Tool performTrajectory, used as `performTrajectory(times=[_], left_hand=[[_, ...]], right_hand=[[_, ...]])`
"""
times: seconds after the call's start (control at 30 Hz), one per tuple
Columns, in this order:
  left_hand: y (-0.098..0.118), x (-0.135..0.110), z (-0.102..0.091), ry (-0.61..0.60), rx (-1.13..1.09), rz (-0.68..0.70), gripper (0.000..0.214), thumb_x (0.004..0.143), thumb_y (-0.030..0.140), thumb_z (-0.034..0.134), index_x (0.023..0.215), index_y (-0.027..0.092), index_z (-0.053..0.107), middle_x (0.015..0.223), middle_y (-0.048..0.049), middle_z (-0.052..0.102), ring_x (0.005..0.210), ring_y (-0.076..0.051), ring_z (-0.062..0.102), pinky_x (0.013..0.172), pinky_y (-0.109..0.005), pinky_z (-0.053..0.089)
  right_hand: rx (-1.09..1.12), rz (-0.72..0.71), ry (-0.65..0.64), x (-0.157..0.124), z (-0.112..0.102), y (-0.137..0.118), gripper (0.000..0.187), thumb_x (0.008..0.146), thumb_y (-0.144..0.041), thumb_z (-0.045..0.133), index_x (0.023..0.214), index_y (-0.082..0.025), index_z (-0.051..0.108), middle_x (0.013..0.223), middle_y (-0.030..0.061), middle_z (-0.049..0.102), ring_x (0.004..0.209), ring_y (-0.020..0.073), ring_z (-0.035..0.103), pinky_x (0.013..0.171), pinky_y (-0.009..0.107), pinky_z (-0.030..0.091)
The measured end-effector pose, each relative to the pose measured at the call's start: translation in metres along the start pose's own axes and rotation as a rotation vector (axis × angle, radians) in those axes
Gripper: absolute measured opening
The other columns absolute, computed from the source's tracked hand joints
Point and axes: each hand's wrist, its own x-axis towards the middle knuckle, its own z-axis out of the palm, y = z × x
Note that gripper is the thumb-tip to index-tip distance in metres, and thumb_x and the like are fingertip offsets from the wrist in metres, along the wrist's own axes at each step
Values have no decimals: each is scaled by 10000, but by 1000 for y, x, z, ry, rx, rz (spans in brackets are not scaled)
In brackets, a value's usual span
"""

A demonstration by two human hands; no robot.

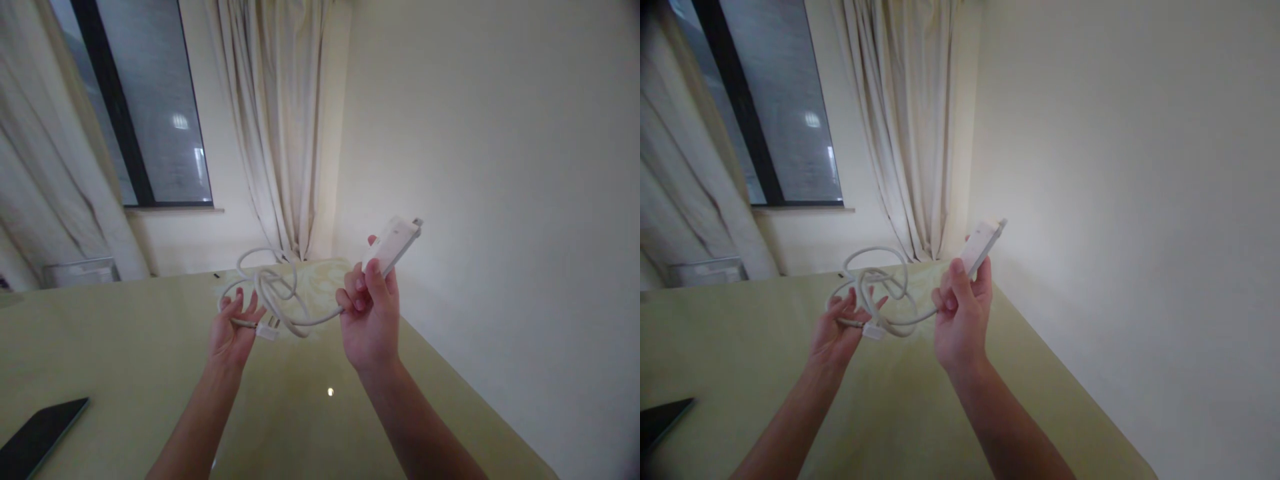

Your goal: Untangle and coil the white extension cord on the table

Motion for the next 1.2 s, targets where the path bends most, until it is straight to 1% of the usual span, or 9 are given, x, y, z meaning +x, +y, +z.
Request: performTrajectory(times=[0.1, 0.23, 0.33, 0.47, 0.6, 0.7, 0.87, 1.0, 1.2], left_hand=[[0, -1, -3, -150, 3, -20, 191, 826, 57, 591, 716, 209, 557, 1080, -35, 767, 1272, -337, 654, 1057, -709, 479], [2, -9, 1, -280, -31, -101, 205, 860, 120, 558, 976, 213, 700, 1365, -141, 682, 1365, -387, 580, 1090, -734, 440], [2, -16, 8, -352, -50, -145, 265, 928, 197, 521, 1099, 215, 722, 1461, -161, 626, 1414, -390, 533, 1106, -739, 419], [-1, -22, 14, -421, -61, -197, 278, 972, 261, 495, 1076, 226, 751, 1467, -147, 633, 1440, -380, 507, 1122, -725, 412], [-6, -20, 16, -274, -66, -144, 380, 928, 88, 446, 1115, 214, 751, 1353, -102, 719, 1402, -277, 563, 1172, -626, 424], [-10, -16, 13, -149, -68, -87, 409, 867, -3, 461, 1008, 237, 761, 1199, -39, 778, 1295, -211, 645, 1175, -559, 448], [-13, -14, 8, -39, -173, -154, 337, 857, 67, 528, 901, 288, 780, 1119, -42, 745, 1270, -291, 653, 1103, -658, 477], [-12, -17, 7, -206, -267, -225, 234, 876, 164, 571, 837, 229, 792, 1312, -137, 684, 1400, -422, 532, 1068, -702, 479], [-12, -15, 1, -430, -234, -310, 193, 893, 290, 610, 878, 216, 787, 1417, -160, 647, 1461, -433, 454, 1147, -759, 329]], right_hand=[[10, 48, -22, -6, 3, -1, 368, 824, -487, 799, 1095, -311, 621, 672, -93, 297, 508, 84, 210, 426, 191, 217], [21, 92, -18, -11, 5, -4, 411, 814, -507, 798, 1130, -301, 634, 662, -95, 300, 514, 85, 195, 424, 188, 213], [40, 73, -18, -10, 4, -4, 420, 818, -495, 803, 1147, -299, 630, 660, -98, 307, 506, 76, 207, 423, 175, 217], [50, 91, -5, -3, 1, 2, 410, 832, -505, 794, 1141, -292, 630, 646, -104, 341, 486, 65, 220, 419, 170, 212], [79, 148, 25, 3, -3, 9, 420, 852, -554, 753, 1122, -249, 648, 608, -106, 415, 466, 62, 206, 417, 186, 197], [123, 180, 31, 4, -4, 11, 444, 869, -585, 727, 1096, -210, 663, 583, -101, 456, 446, 53, 195, 407, 190, 186], [234, 282, 3, 1, -3, 10, 436, 872, -547, 762, 1071, -167, 685, 563, -89, 492, 430, 34, 220, 398, 162, 216], [297, 432, -8, 0, -3, 12, 405, 879, -511, 770, 1035, -147, 690, 536, -92, 480, 419, 27, 213, 373, 144, 194], [320, 539, -14, 0, -4, 21, 376, 902, -490, 747, 1032, -141, 691, 527, -95, 477, 409, 23, 196, 365, 134, 180]])
